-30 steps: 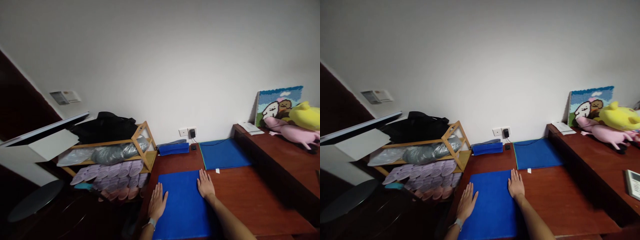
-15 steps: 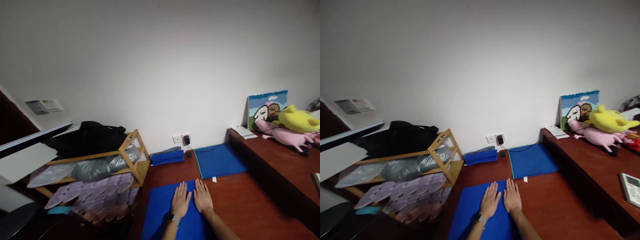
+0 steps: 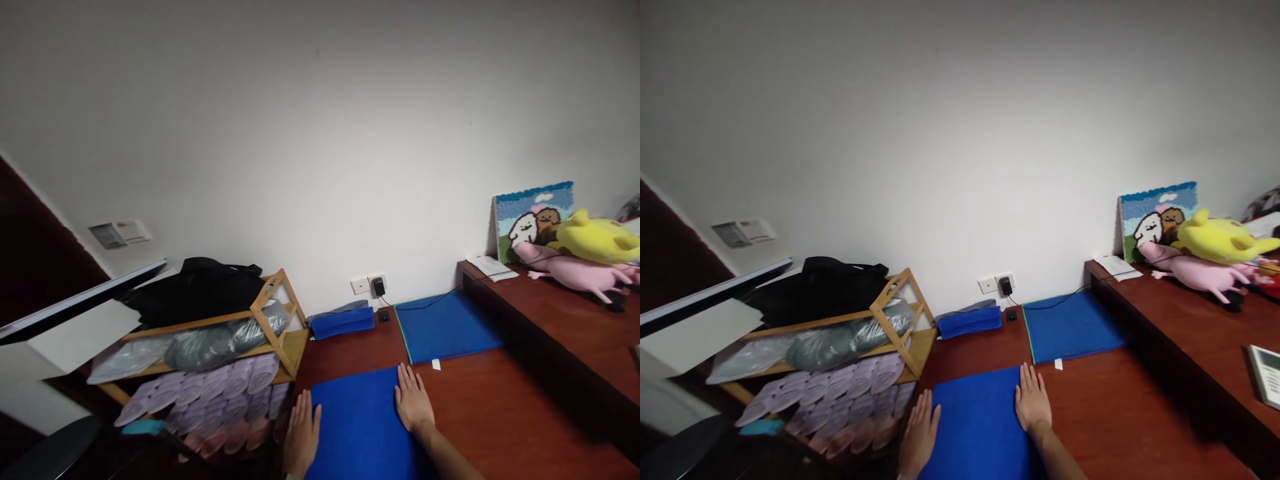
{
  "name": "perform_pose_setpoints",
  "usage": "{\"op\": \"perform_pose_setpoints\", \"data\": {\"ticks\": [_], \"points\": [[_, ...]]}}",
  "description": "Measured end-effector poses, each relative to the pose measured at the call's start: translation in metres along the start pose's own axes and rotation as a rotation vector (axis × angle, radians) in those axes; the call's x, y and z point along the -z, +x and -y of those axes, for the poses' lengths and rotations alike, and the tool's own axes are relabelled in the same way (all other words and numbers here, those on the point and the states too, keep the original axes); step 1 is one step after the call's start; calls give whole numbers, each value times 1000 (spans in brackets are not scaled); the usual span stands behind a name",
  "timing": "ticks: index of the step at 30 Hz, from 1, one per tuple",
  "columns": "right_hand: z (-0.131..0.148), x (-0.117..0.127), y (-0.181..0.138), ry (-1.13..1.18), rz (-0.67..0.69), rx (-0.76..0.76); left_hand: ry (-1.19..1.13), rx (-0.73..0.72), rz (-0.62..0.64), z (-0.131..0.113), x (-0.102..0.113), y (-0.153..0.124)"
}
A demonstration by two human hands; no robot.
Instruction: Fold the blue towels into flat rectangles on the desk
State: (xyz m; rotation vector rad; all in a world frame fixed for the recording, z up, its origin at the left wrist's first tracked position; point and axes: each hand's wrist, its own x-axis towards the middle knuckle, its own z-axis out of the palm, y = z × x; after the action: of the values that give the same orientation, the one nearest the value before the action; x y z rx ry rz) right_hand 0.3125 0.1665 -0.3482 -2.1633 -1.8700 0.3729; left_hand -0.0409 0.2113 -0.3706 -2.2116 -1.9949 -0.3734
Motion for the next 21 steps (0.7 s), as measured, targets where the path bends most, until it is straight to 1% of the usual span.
{"op": "perform_pose_setpoints", "data": {"ticks": [2, 3, 6, 8, 9, 10, 11, 12, 14, 15, 19, 21], "points": [[0, 0, -1, -3, -5, 0, -71, -105, -5, -53, 13, 3], [0, 0, -1, -5, -8, -3, -107, -174, 16, -83, 18, 5], [-1, 0, -1, -22, -5, -1, -188, -373, 134, -168, 21, 8], [-3, -1, -1, -40, 4, 20, -224, -429, 200, -208, 15, 8], [-3, -2, -1, -47, 7, 31, -236, -435, 223, -220, 12, 7], [-4, -2, 0, -49, 7, 39, -243, -431, 240, -226, 9, 7], [-4, -3, 0, -48, 6, 39, -244, -421, 251, -227, 6, 7], [-4, -3, 0, -43, 2, 33, -238, -406, 259, -221, 4, 8], [-4, -3, 0, -28, -8, 13, -205, -354, 260, -195, 3, 11], [-4, -2, 0, -20, -12, 5, -184, -315, 254, -176, 3, 13], [-4, -1, 0, -3, -2, -3, -98, -117, 199, -85, 1, 20], [-4, -1, 0, -5, 8, -7, -70, -57, 162, -51, -3, 20]]}}
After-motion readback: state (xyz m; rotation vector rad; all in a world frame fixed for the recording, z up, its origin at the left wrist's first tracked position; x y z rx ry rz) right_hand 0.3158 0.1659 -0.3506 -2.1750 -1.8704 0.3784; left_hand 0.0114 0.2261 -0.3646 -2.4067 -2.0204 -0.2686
